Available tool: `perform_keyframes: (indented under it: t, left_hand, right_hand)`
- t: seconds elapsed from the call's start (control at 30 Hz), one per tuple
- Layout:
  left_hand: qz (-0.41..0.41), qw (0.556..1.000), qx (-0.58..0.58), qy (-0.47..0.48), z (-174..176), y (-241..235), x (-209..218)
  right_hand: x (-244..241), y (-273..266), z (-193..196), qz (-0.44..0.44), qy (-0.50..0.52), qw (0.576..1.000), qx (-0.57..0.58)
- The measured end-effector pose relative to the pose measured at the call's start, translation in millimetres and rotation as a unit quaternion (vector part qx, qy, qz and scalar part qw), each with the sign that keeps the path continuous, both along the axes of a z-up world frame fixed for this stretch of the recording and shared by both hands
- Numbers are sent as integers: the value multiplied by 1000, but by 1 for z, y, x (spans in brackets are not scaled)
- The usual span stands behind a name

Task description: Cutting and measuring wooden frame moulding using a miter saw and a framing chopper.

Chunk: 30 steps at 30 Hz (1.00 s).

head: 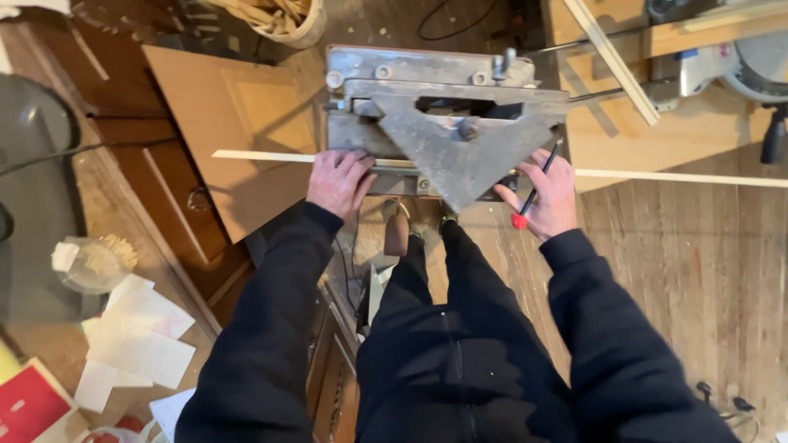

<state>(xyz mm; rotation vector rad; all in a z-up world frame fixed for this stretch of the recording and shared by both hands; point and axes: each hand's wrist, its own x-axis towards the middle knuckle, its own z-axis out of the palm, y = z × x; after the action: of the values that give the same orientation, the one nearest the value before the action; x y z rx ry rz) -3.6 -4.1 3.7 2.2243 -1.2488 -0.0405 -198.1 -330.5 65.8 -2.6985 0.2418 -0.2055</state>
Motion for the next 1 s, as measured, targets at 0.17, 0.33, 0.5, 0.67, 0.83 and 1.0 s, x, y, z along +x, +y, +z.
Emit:
perform_keyframes:
  t: [0.17,0.33,0.5,0.67,0.83,1.0]
  left_hand:
    - [2,1000,-12,-2,-9,0,-1]
    - [-4,999,-29,-17,-23,2,-1]
    - [2,999,44,-17,-46,19,-2]
    - [-1,999,29,-42,-49,26,-2]
    - [1,998,29,-53,-65,28,-2]
    - [34,998,22,-44,-61,11,-7]
  right_hand:
    - [-5,24,-1,-112,-48,988,98]
    - [-10,34,-18,-90,-37,994,-40]
    - [-18,34,-16,-58,-55,997,19]
    - [-9,15,-3,2,-8,999,46]
    - [-8,4,-13,37,24,999,29]
    - [1,-13,-21,23,19,999,18]
